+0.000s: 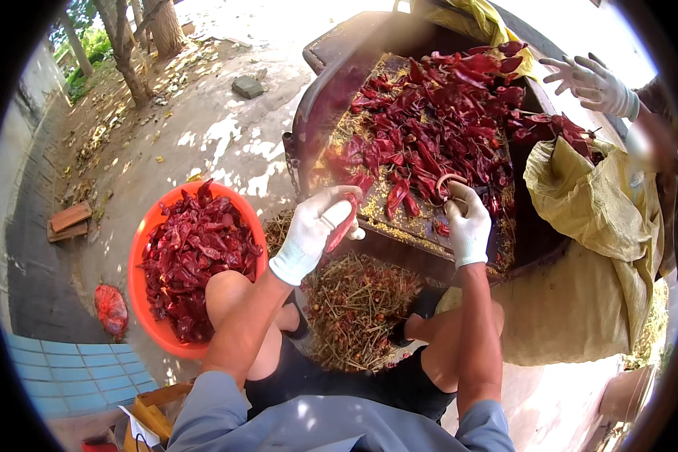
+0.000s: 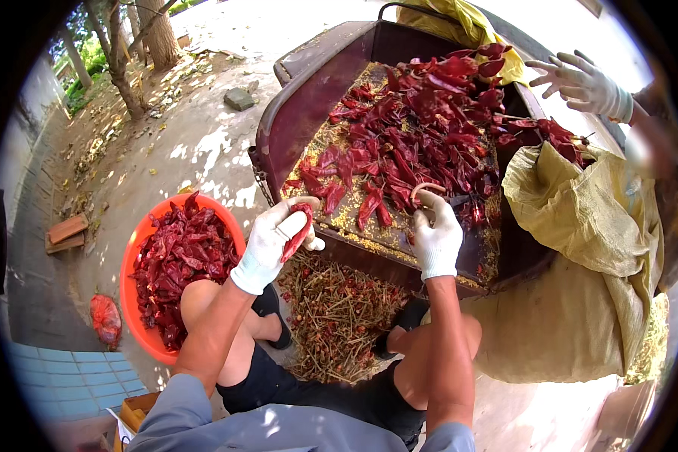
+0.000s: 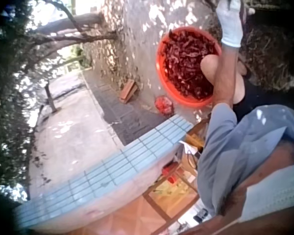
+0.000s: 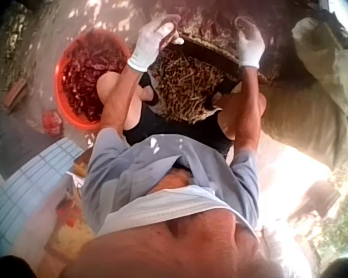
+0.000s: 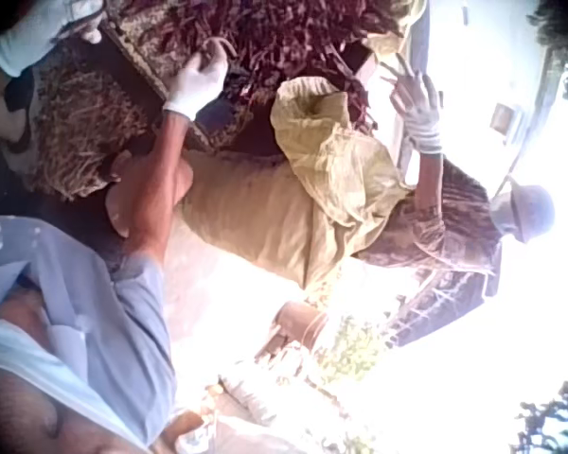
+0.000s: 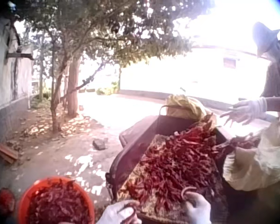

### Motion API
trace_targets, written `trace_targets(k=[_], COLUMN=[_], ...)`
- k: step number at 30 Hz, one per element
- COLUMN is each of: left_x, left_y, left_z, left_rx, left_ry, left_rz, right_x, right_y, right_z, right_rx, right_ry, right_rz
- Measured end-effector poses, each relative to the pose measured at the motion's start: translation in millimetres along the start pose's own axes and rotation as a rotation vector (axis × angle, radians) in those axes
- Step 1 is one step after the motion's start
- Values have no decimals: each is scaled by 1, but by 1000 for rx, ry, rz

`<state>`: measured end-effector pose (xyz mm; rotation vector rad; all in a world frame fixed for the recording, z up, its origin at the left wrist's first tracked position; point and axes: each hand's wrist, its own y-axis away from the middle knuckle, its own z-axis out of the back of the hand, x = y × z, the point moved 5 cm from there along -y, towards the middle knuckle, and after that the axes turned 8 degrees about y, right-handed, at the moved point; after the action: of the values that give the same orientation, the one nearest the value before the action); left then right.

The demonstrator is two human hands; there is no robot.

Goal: The person removes stems from dried red peppers by hand and with a knife, placing the processed peppers into a red basin.

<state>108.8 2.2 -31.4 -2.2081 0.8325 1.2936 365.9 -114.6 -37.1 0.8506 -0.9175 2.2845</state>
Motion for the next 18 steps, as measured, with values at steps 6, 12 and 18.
trace_targets(k=[6, 12, 18], left_x=[6, 8, 12], left_y=[2, 0, 0], left_z=[15, 18, 16], left_rx=[-24, -26, -20], left_ry=[331, 311, 282], left_rz=[159, 146, 184], right_x=[-10, -31, -33], right_y=[3, -29, -22], right_z=[-13, -31, -32], right_rx=[1, 195, 208], right_ry=[748, 944, 809], right_rz=[238, 145, 202])
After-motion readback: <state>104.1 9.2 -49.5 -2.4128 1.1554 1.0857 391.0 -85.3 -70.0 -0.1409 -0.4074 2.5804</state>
